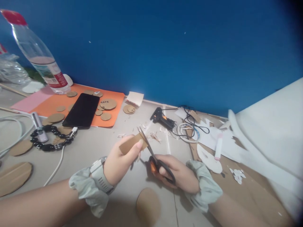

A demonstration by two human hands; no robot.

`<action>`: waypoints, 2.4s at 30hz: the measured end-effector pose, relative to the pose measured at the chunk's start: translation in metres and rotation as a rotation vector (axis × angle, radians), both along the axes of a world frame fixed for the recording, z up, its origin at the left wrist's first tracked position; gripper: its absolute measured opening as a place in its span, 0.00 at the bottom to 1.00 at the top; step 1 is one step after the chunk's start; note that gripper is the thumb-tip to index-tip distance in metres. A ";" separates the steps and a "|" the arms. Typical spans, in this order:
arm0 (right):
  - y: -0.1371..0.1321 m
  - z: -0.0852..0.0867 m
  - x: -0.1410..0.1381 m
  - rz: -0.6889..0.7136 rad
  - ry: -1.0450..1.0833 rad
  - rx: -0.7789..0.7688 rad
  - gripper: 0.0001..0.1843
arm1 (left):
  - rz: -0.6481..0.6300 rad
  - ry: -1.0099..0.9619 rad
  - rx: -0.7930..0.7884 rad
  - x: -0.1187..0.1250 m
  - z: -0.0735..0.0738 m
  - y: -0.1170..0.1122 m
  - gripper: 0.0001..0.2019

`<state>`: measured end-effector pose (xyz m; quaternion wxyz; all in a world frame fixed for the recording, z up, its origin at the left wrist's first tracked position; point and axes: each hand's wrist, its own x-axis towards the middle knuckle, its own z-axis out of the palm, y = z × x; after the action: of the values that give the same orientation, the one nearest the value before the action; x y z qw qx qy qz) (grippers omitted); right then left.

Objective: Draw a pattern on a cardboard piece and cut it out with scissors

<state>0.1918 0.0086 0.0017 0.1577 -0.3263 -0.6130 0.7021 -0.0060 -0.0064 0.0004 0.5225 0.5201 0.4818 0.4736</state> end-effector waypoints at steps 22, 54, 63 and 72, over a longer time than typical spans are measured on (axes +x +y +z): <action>-0.002 -0.001 -0.002 -0.049 -0.029 -0.035 0.25 | -0.060 -0.042 -0.039 0.002 -0.002 0.004 0.14; -0.005 0.003 -0.009 -0.094 -0.121 0.045 0.26 | -0.126 -0.018 -0.042 0.004 -0.003 0.005 0.16; -0.005 0.001 -0.010 -0.123 -0.125 0.016 0.23 | -0.155 0.002 -0.023 0.004 -0.003 0.003 0.16; -0.007 0.001 -0.013 -0.231 -0.017 0.030 0.24 | -0.213 0.001 -0.050 0.004 -0.001 0.003 0.17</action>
<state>0.1793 0.0012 0.0023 0.2369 -0.3983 -0.5831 0.6673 -0.0018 -0.0031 -0.0007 0.5826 0.5555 0.4356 0.4028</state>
